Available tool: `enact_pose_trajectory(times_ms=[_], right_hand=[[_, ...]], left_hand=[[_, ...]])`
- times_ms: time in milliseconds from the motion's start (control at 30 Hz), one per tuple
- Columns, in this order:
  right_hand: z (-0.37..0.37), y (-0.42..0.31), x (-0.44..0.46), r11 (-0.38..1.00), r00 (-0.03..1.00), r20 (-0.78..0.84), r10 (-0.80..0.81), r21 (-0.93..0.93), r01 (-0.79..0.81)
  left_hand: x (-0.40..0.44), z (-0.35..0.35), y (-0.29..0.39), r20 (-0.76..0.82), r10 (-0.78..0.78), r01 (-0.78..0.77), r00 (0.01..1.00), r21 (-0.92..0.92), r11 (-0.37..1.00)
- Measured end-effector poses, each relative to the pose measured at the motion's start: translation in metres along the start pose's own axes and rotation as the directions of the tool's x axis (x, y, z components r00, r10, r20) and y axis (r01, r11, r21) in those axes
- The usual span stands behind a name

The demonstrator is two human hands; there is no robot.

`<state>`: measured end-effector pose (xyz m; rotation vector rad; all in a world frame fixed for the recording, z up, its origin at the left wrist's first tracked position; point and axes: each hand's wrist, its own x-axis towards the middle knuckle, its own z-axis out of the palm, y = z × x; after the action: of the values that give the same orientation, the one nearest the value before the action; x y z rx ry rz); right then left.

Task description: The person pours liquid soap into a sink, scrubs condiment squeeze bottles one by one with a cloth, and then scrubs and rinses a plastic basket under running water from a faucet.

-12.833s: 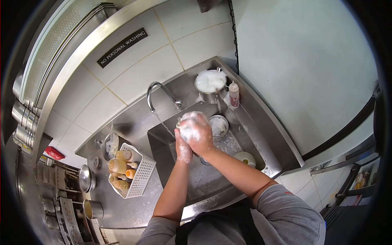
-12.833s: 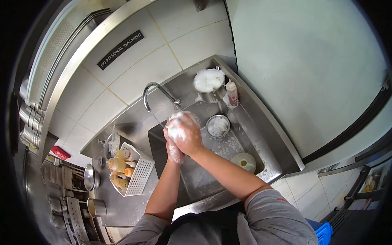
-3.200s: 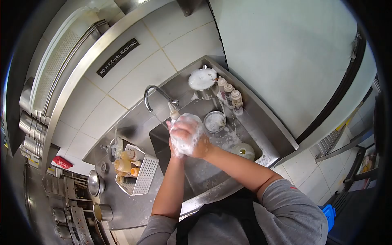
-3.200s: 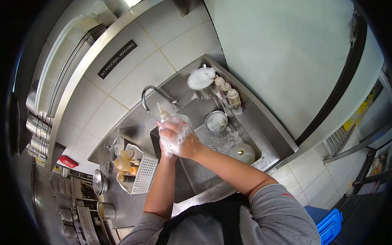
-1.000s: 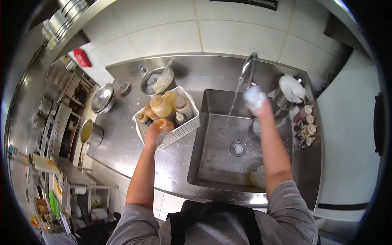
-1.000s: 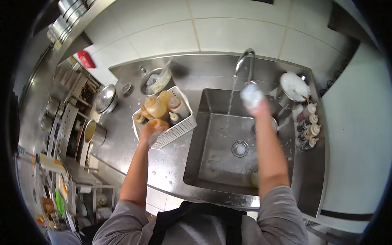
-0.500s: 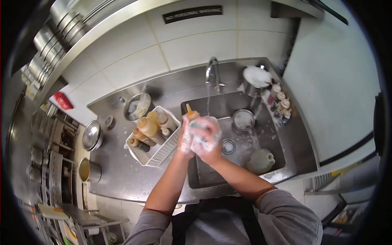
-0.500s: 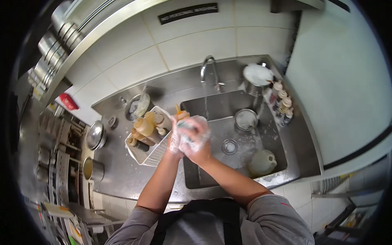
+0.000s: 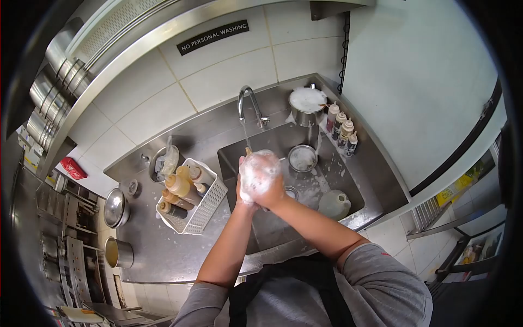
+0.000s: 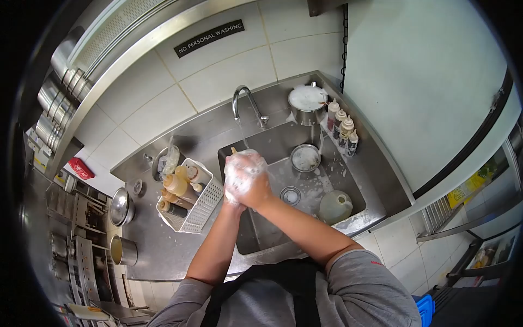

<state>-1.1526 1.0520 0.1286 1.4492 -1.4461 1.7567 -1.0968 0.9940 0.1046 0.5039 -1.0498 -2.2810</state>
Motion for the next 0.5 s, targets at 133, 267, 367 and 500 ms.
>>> enact_pose_trajectory(times_ms=[133, 267, 367, 500], right_hand=[[0.000, 0.030, -0.003, 0.969, 0.963, -0.119, 0.244, -0.004, -0.246], [-0.005, 0.023, -0.005, 0.994, 0.993, -0.084, 0.077, -0.076, -0.084], [-0.004, 0.029, -0.008, 0.883, 0.898, -0.032, 0.438, 0.202, -0.424], [-0.018, 0.006, -0.033, 0.990, 0.999, 0.023, -0.034, -0.137, 0.037]], left_hand=[[0.001, 0.000, -0.003, 0.015, 0.006, -0.008, 1.000, 0.074, 0.997], [-0.002, 0.001, -0.005, 0.011, -0.007, 0.007, 1.000, -0.016, 1.000], [0.008, 0.004, -0.004, 0.024, 0.038, -0.040, 0.999, 0.100, 0.994], [0.017, 0.005, 0.005, -0.071, 0.137, -0.145, 0.988, -0.122, 0.982]])
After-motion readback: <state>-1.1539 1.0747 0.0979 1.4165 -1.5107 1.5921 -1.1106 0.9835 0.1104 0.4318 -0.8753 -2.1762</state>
